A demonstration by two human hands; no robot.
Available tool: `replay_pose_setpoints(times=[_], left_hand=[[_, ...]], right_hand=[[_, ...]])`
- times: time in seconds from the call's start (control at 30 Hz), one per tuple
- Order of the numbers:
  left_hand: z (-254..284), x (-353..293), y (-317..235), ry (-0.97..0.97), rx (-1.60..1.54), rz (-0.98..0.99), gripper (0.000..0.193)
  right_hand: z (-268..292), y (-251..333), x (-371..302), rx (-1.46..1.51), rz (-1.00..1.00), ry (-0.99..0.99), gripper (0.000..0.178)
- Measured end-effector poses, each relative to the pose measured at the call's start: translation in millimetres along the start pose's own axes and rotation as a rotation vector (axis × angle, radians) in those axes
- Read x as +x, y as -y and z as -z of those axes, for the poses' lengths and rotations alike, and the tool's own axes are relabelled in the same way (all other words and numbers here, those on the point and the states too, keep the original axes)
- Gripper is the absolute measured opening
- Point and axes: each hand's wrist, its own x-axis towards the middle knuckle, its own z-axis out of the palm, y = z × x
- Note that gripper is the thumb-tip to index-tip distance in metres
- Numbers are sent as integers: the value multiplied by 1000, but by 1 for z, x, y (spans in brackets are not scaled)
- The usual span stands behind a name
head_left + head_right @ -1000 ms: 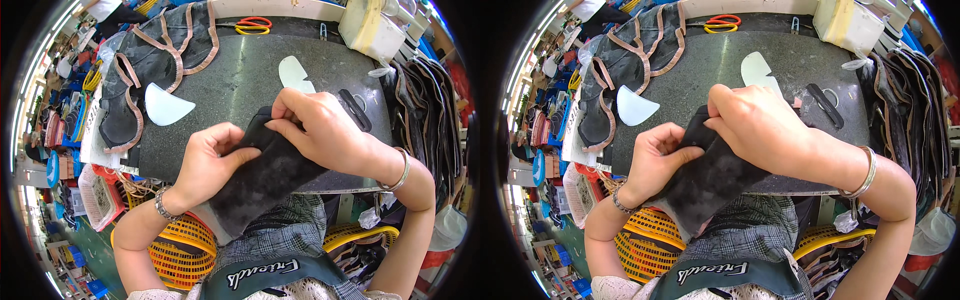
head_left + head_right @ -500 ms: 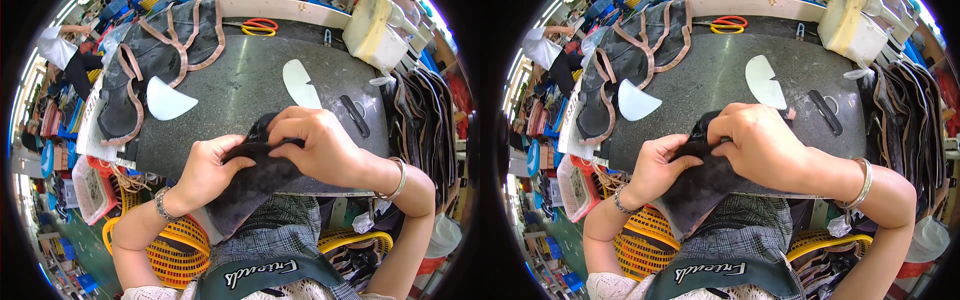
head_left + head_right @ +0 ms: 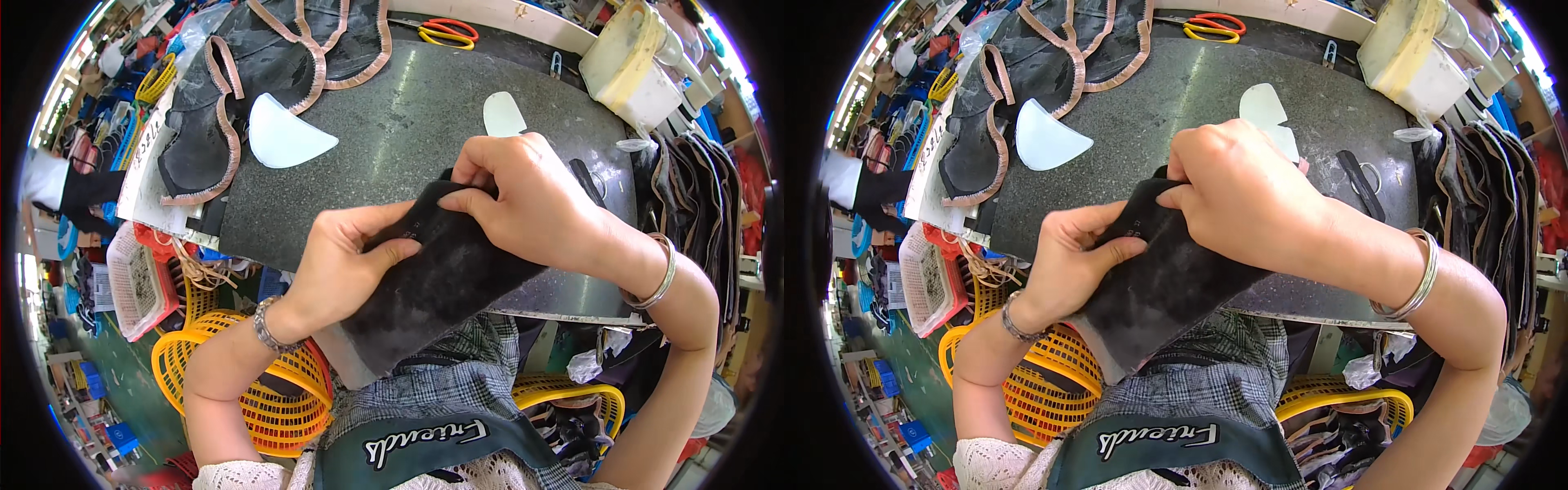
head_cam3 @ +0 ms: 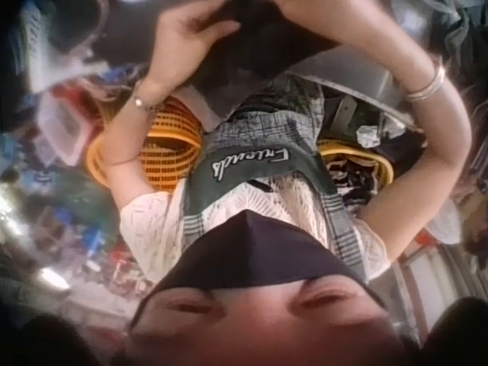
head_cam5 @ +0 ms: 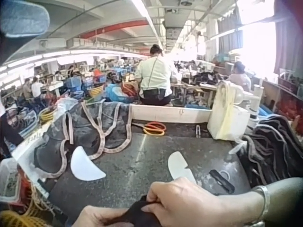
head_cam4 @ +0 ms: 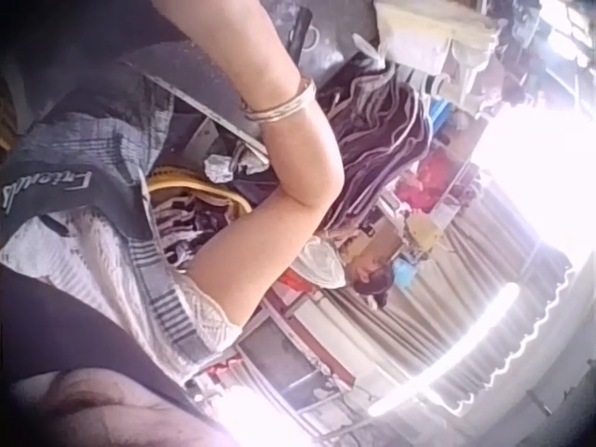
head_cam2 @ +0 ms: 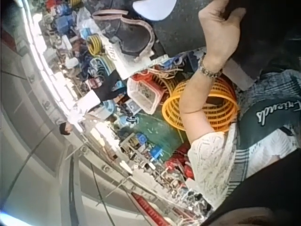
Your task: Assembling leather shoe uppers with fur linings and plastic supports by hand.
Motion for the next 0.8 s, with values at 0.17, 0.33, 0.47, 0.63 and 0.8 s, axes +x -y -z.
replay_pose_setpoints(times=[0.17,0.33,0.47,0.63,0.8], left_hand=[[5,23,-5,98,73,61,11],[15,26,8,58,93,2,17],[0,15,3,21,-98,42,20],[-8,14,-6,28,136,-36,12],[-15,9,-12,186,163,112,18]], right_hand=[[20,18,-5,-12,-38,43,35],[54,14,-24,-237,-38,170,53],[48,-19,-26,-231,13,171,45],[42,-14,-20,-409,401,-60,26],[29,-8,-26,82,-9,424,32]])
